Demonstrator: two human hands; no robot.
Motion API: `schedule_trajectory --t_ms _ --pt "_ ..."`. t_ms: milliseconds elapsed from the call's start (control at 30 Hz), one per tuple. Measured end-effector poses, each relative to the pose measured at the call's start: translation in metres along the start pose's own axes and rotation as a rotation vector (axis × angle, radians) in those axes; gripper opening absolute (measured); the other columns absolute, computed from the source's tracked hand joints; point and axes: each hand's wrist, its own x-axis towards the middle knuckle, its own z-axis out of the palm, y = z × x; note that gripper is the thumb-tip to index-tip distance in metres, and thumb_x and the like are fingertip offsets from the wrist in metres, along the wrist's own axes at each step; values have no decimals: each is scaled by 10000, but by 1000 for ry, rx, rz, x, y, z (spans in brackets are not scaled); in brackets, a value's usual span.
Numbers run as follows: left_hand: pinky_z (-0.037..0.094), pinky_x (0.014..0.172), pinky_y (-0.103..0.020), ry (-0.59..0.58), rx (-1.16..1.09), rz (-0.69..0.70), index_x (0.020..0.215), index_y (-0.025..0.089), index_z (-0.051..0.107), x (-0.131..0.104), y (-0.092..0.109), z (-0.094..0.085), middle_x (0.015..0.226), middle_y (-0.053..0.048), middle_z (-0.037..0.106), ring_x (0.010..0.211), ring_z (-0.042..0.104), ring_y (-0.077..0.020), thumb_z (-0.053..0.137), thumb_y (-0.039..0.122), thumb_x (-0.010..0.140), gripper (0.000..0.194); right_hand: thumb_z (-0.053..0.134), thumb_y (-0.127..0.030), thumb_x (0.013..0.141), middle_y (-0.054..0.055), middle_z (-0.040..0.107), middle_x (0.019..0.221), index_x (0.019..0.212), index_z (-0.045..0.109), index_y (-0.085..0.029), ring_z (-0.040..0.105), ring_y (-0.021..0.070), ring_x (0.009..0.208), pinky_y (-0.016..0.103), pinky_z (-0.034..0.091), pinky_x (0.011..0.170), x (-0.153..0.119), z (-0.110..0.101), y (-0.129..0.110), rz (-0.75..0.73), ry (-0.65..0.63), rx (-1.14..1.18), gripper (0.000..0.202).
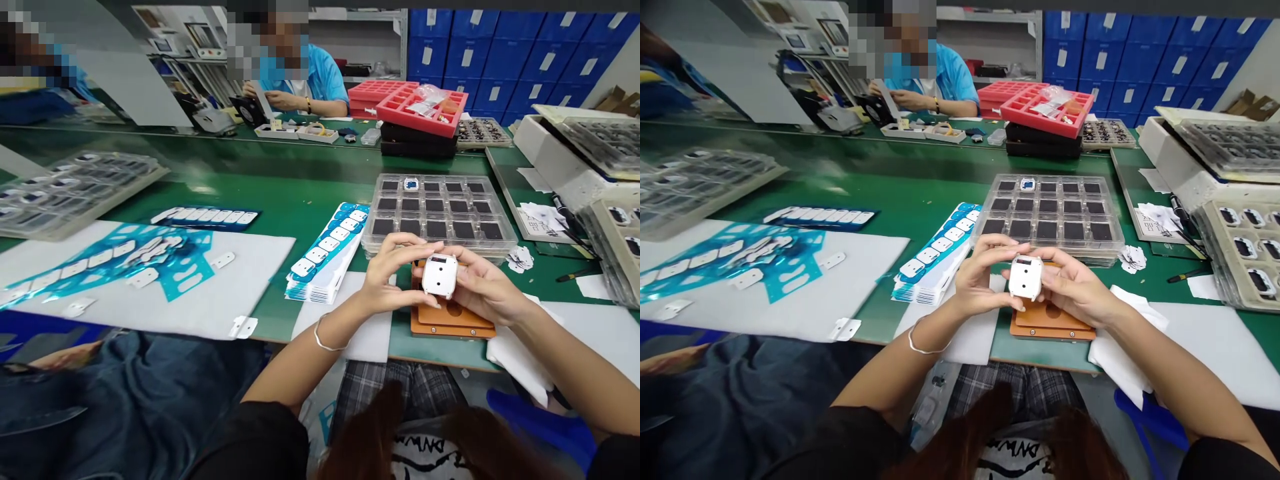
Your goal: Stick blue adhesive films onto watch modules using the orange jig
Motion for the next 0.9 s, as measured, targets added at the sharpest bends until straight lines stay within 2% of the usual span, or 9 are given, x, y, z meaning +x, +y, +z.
schedule_trajectory --t_ms 100,167,267,333,400,500,600,767,900 --pt "552 868 -414 10 -60 -34 1334 281 549 -1 2 -1 1115 -88 720 1053 602 -227 782 556 723 709 570 -527 925 79 708 1086 1129 479 -270 688 170 813 361 591 762 0 2 6 -89 64 -72 341" --pt "553 850 -396 22 -99 -58 1328 284 557 -1 3 -2 1083 -79 726 1000 608 -214 804 547 699 725 609 -443 924 51 689 1093 1095 540 -288 677 165 836 347 590 747 -1 4 9 -281 217 -213 241" --pt "545 798 -357 12 -135 -76 1326 275 565 0 6 -3 1049 -73 741 893 595 -187 834 513 674 745 697 -276 875 34 648 1082 961 678 -310 641 186 949 357 569 796 -4 6 7 -630 505 -607 94" --pt "541 780 -341 -11 -143 -69 1334 270 562 1 8 -2 1053 -74 745 862 589 -177 848 487 664 760 716 -247 855 50 631 1051 870 742 -315 616 217 975 381 557 783 -6 7 3 -737 576 -862 75" --pt "541 773 -330 -22 -145 -63 1346 270 553 2 9 -2 1066 -75 744 857 589 -173 856 466 660 775 713 -274 856 65 624 1055 854 775 -329 599 242 984 403 548 749 -9 8 0 -752 569 -992 83" --pt "540 764 -316 -19 -138 -64 1361 267 540 2 10 -3 1087 -75 744 851 585 -165 861 440 662 788 717 -321 854 65 622 1080 871 791 -350 574 265 1026 443 529 792 -11 11 -1 -706 598 -1053 81" --pt "531 753 -303 -28 -119 -31 1383 241 515 2 9 -4 1085 -86 749 846 585 -164 867 419 666 818 744 -349 831 51 626 1073 839 784 -342 566 260 1037 462 497 860 -11 12 2 -660 632 -995 41" --pt "502 737 -318 -76 -6 -11 1429 240 437 1 10 -4 1036 -79 768 816 601 -172 864 450 667 898 787 -321 795 33 632 1053 776 743 -292 565 237 1027 439 467 878 -8 9 5 -544 590 -798 56" --pt "517 737 -320 -50 -25 -39 1369 250 493 0 7 -4 1038 -71 767 835 637 -173 876 457 639 849 762 -277 819 12 669 933 736 707 -277 565 217 950 428 447 862 -10 9 1 -589 575 -827 99"
